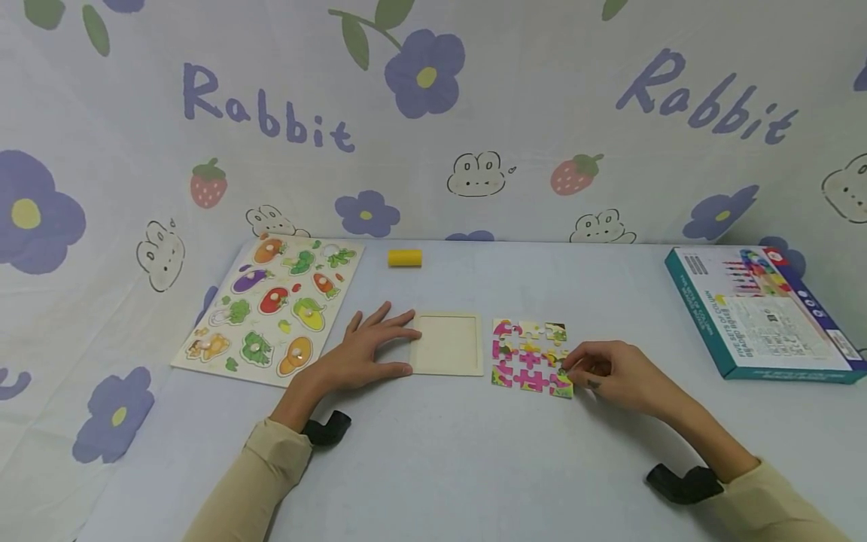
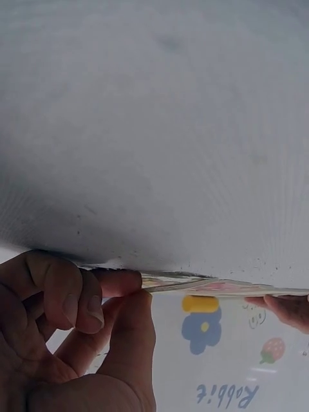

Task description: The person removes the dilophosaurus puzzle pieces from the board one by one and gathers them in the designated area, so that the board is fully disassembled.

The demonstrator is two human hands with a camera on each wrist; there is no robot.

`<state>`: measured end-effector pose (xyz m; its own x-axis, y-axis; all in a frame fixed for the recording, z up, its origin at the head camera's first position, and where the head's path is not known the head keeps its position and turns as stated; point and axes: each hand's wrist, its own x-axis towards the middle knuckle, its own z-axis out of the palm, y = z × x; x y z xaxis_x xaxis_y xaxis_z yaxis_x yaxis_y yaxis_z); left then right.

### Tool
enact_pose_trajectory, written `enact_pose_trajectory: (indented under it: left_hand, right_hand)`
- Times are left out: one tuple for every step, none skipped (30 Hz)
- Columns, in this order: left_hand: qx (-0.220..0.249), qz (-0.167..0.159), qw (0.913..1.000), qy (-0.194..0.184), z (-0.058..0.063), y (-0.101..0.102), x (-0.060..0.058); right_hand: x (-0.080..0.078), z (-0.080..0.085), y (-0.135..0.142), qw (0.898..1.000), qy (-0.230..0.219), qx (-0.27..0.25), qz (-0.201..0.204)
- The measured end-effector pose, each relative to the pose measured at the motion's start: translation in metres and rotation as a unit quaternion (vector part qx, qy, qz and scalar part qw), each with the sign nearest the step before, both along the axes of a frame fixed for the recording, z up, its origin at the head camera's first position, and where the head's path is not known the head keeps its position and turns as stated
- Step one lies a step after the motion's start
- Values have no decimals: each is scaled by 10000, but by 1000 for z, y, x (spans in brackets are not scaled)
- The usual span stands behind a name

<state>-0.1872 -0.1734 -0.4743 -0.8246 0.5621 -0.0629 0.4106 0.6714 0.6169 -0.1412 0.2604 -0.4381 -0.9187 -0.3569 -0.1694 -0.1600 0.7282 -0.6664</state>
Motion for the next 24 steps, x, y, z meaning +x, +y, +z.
enact_pose_trajectory:
  left_hand:
    - [-1, -1, 10000, 6, 0, 0, 0]
    - [-3, 2, 10000, 12, 0, 0, -1]
    - [-6, 1, 10000, 16, -1, 0, -1]
    - [-7, 2, 10000, 20, -1, 0, -1]
    - [-9, 3, 10000, 23, 0, 0, -1]
    - [-12, 5, 10000, 22, 0, 0, -1]
    - [-12, 5, 10000, 22, 0, 0, -1]
    - [-13, 4, 10000, 18, 0, 0, -1]
    - [-17, 2, 10000, 15, 0, 0, 0]
    - [-10, -2, 10000, 20, 1, 0, 0]
    - [-4, -5, 10000, 17, 1, 0, 0]
    - [8, -10, 10000, 17, 2, 1, 1]
    - [14, -15, 10000, 18, 2, 1, 1]
    - [17, -20, 10000, 19, 2, 1, 1]
    - [22, -26, 10000, 25, 2, 1, 1]
    - [23, -31, 10000, 24, 3, 1, 2]
    - [16, -34, 10000, 27, 3, 1, 2]
    - [10, -37, 10000, 32, 2, 1, 1]
    - [5, -41, 10000, 38, 2, 1, 1]
    - [1, -45, 10000, 38, 3, 1, 1]
    - [1, -47, 10000, 39, 3, 1, 2]
    - [5, -45, 10000, 37, 4, 1, 2]
    - [13, -45, 10000, 39, 4, 1, 2]
    - [20, -43, 10000, 35, 4, 1, 2]
  right_hand:
    - [0, 0, 0, 10000, -2, 1, -3]
    - [0, 0, 0, 10000, -1, 7, -9]
    - [0, 0, 0, 10000, -2, 12, -16]
    - [0, 0, 0, 10000, 1, 15, -24]
    - [0, 0, 0, 10000, 7, 20, -28]
    - [0, 0, -1, 10000, 11, 21, -32]
    - [0, 0, -1, 10000, 18, 27, -36]
    - [1, 0, -1, 10000, 26, 32, -33]
    - [1, 0, -1, 10000, 34, 31, -24]
    - [1, 0, -1, 10000, 48, 39, -4]
    - [1, 1, -1, 10000, 39, 43, 18]
    - [2, 1, -1, 10000, 42, 46, 47]
    - [3, 2, 0, 9999, 49, 46, 81]
    - [3, 2, 0, 9999, 42, 55, 92]
    - [4, 2, 0, 9999, 54, 76, 109]
    - [4, 2, 1, 9999, 65, 96, 124]
    - [5, 2, 1, 9998, 79, 111, 131]
    - [6, 1, 1, 9998, 112, 127, 130]
    - [6, 0, 1, 9997, 135, 141, 121]
    - [7, 0, 1, 9997, 150, 157, 102]
    - [7, 0, 1, 9996, 182, 157, 114]
    - [8, -1, 1, 9996, 208, 159, 117]
    - [8, 0, 0, 9995, 231, 157, 114]
    - [9, 0, -1, 9995, 241, 152, 106]
